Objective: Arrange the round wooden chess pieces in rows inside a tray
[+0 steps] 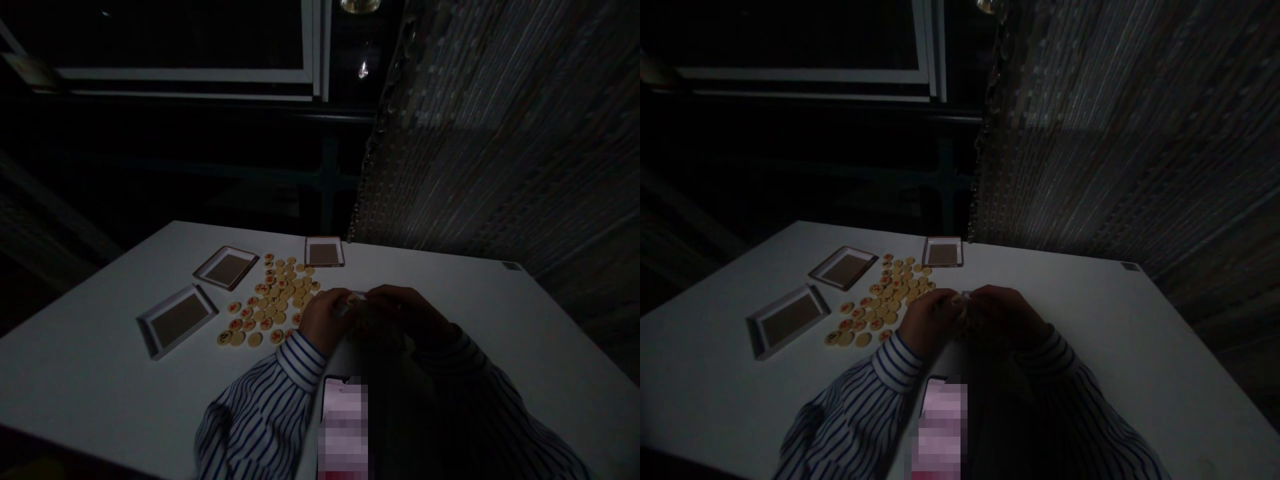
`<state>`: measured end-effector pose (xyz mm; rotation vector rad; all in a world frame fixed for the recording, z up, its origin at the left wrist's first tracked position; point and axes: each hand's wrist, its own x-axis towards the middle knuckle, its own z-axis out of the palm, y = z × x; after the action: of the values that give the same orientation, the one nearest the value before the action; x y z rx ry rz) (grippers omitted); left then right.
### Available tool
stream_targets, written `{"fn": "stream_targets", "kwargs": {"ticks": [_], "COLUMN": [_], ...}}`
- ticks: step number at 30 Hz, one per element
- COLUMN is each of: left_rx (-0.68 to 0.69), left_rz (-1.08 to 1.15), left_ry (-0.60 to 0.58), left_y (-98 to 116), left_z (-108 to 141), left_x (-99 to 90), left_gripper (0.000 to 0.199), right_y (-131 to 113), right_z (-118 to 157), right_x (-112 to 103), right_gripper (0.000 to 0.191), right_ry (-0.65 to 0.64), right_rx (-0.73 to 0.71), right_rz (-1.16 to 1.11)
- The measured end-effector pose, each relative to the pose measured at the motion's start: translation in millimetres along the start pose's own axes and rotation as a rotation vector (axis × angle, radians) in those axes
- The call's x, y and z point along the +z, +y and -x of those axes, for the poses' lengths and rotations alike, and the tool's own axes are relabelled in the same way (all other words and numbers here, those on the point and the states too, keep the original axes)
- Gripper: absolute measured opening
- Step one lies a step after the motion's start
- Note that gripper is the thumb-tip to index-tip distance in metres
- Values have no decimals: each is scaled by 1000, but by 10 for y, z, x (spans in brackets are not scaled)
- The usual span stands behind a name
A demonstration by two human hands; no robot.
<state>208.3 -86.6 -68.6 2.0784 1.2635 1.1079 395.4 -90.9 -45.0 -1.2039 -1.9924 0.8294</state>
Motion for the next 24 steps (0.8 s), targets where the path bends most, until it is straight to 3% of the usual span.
{"fn": "stream_targets", "kwargs": {"ticks": [9,16,24], "left_rx": [-85,-133,-87], "left_rz": [186,264,198], "left_ry": [-24,-74,-116], "left_y": [47,12,-77], "left_z": [54,143,200], "left_x": [292,346,363], "left_gripper": [20,27,27], "right_y": [-4,5,51], "right_z": [72,100,78], "right_x": [-140,-147,1], "right_gripper": [22,20,20], "right_ry": [56,18,-64], "right_rx": [14,41,103], "right_rz": [78,48,-10]}}
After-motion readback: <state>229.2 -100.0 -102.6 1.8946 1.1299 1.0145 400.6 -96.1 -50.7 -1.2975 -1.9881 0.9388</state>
